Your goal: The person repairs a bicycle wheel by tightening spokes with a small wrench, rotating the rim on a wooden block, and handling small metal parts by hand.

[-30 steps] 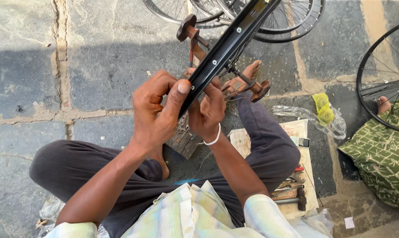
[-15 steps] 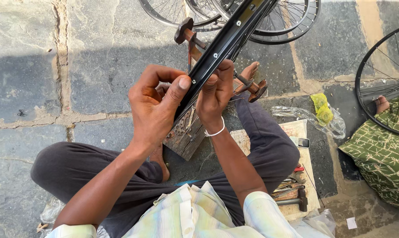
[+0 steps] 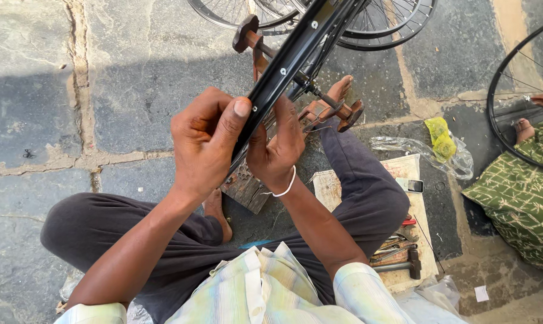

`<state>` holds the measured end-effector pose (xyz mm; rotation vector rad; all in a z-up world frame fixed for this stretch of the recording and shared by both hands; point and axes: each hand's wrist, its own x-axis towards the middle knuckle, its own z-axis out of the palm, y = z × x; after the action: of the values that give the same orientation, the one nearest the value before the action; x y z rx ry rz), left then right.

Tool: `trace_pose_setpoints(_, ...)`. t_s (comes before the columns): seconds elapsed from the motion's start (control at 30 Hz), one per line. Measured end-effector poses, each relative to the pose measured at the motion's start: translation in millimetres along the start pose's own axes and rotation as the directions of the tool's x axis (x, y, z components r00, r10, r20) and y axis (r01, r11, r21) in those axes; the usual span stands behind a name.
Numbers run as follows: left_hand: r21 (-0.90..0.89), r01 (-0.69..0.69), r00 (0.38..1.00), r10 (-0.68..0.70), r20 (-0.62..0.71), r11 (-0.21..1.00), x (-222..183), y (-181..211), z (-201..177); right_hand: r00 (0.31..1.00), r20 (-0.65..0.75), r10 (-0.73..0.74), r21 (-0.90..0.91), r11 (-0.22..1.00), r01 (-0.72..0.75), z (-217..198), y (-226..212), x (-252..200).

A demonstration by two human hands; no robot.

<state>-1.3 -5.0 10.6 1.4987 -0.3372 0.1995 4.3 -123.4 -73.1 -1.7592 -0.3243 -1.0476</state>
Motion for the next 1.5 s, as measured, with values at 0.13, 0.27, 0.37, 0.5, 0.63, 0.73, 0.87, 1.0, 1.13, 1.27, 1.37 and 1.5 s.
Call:
trace_pose_setpoints(0.13, -0.109, -0.086, 0.988, 0.099, 0.120, 0.990, 20.5, 18.1, -0.6, 0.985, -0.098, 0.141, 0.163, 0.979, -0.124, 8.8, 12.6, 3.9)
trace_pose_setpoints(0.27, -0.219, -0.027, 0.987, 0.061, 0.147, 0.975, 5.9, -14.2, -6.0, 0.950, -0.214, 0.227, 0.312, 0.938, -0.154, 3.0, 35.3, -16.9)
trace_pose_setpoints(0.37, -0.107, -0.040, 0.999, 0.038, -0.021, 0.993, -53.9, -69.0, -30.7, 0.914, -0.139, 0.382, 0.267, 0.903, -0.337, -37.8, 65.7, -64.0)
trace_pose_setpoints(0.5, -0.528, 0.472, 0.682, -0.672, -0.290, 0.706, -99.1, -159.0, -49.6, 0.621, 0.009, 0.784, 0.294, 0.592, -0.751, -76.4, 120.5, -146.3)
trace_pose_setpoints(0.63, -0.567, 0.400, 0.539, -0.686, -0.490, 0.720, -102.3, -204.9, -69.4, 0.276, 0.137, 0.951, 0.137, 0.258, -0.956, -75.2, 180.0, -214.0)
trace_pose_setpoints(0.73, -0.462, 0.254, 0.691, -0.494, -0.528, 0.850, -126.9, -197.1, -85.9, 0.138, 0.198, 0.971, -0.149, 0.169, -0.974, -80.3, 184.5, -257.4)
trace_pose_setpoints(0.87, -0.402, 0.257, 0.705, -0.455, -0.544, 0.879, -122.1, -188.1, -89.6, 0.293, 0.260, 0.920, -0.707, 0.388, -0.591, -55.5, 199.4, -236.5)
trace_pose_setpoints(1.0, -0.455, 0.431, 0.600, -0.624, -0.501, 0.779, -131.2, -196.0, -80.9, 0.307, 0.289, 0.907, -0.761, 0.412, -0.502, -30.9, 207.8, -223.7)
trace_pose_setpoints(1.13, -0.430, 0.495, 0.606, -0.654, -0.453, 0.755, -135.7, -207.9, -80.1, 0.359, 0.268, 0.894, -0.736, 0.430, -0.523, -12.3, 226.2, -229.3)
trace_pose_setpoints(1.27, -0.417, 0.545, 0.603, -0.686, -0.408, 0.727, -138.2, -220.2, -79.5, 0.365, 0.247, 0.898, -0.741, 0.418, -0.526, -9.7, 240.8, -240.8)
trace_pose_setpoints(1.37, -0.373, 0.595, 0.598, -0.702, -0.387, 0.712, -140.9, -227.1, -74.1, 0.340, 0.273, 0.900, -0.654, 0.433, -0.621, -13.2, 243.3, -246.2)
trace_pose_setpoints(1.5, 0.319, 0.470, 0.869, -0.368, -0.331, 0.823, -150.8, -216.6, -59.3, 0.267, 0.266, 0.926, -0.663, 0.377, -0.647, -11.2, 244.7, -244.8)
